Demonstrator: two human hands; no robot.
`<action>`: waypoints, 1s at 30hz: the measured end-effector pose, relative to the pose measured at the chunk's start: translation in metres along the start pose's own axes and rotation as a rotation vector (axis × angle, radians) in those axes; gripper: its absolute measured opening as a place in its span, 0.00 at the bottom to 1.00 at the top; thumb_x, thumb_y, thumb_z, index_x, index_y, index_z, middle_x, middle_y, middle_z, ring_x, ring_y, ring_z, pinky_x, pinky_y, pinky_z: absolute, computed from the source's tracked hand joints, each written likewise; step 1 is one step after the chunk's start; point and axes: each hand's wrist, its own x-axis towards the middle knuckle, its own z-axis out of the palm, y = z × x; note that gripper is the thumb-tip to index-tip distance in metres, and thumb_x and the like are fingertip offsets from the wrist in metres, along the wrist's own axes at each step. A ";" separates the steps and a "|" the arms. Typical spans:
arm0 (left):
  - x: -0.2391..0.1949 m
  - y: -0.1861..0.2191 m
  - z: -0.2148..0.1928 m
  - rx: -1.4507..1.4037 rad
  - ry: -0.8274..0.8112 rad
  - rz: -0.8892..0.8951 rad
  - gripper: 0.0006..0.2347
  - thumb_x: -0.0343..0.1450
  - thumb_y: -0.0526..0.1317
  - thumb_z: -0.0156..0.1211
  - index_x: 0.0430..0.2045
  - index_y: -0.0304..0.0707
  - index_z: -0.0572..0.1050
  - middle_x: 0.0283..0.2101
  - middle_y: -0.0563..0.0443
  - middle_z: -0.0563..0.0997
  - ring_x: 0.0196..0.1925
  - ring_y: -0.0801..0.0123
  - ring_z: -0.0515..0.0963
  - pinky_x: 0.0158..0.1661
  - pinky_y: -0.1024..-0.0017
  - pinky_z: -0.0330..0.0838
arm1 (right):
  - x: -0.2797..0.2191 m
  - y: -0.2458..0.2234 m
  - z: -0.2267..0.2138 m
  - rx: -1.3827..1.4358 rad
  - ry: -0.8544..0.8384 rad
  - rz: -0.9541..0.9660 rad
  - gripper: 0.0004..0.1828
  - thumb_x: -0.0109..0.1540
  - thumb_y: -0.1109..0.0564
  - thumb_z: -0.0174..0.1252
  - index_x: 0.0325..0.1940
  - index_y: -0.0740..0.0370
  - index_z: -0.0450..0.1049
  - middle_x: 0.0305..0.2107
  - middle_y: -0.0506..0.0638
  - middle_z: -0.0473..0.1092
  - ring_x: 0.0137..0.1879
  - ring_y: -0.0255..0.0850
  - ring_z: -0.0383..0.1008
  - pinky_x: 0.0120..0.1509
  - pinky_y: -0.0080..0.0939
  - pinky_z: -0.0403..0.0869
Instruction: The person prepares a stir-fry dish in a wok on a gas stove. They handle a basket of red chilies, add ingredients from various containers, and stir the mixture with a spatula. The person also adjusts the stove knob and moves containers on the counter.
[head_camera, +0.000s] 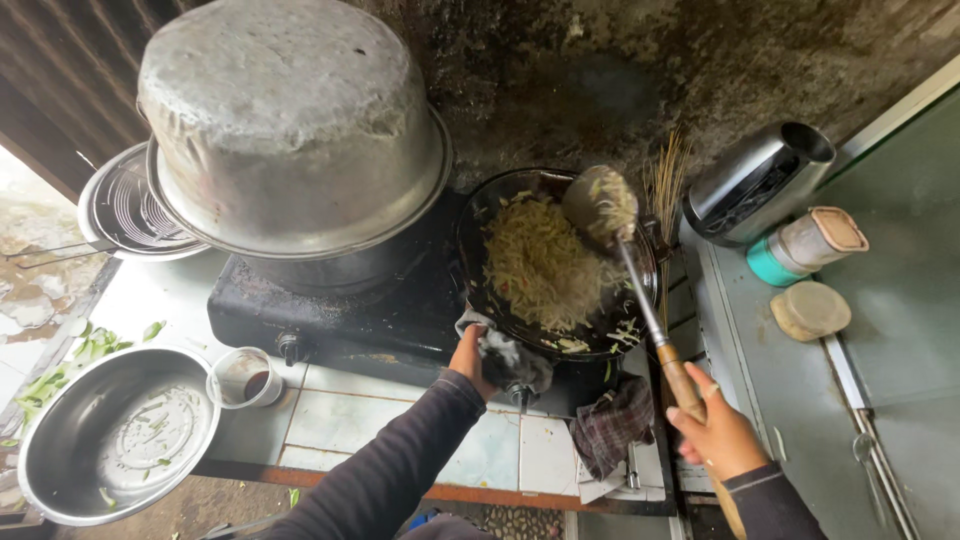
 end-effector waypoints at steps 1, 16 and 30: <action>0.011 -0.004 -0.002 -0.088 -0.106 -0.013 0.17 0.70 0.46 0.55 0.50 0.38 0.72 0.44 0.44 0.82 0.44 0.51 0.83 0.42 0.50 0.81 | 0.001 -0.006 -0.001 -0.170 0.067 -0.055 0.41 0.64 0.50 0.60 0.79 0.43 0.52 0.33 0.62 0.75 0.24 0.47 0.73 0.31 0.49 0.74; 0.031 -0.014 -0.004 0.185 0.205 0.268 0.15 0.70 0.32 0.58 0.50 0.46 0.68 0.44 0.47 0.78 0.43 0.54 0.81 0.40 0.48 0.78 | -0.077 -0.071 -0.010 -1.145 0.066 -0.519 0.41 0.64 0.45 0.51 0.80 0.31 0.45 0.37 0.49 0.63 0.28 0.52 0.76 0.35 0.52 0.77; 0.006 -0.025 -0.002 0.218 0.111 0.341 0.23 0.65 0.30 0.62 0.54 0.43 0.61 0.49 0.44 0.75 0.47 0.54 0.79 0.43 0.52 0.79 | -0.107 0.090 -0.143 -1.114 0.045 -0.046 0.42 0.59 0.49 0.58 0.75 0.23 0.53 0.38 0.45 0.66 0.36 0.36 0.77 0.44 0.44 0.78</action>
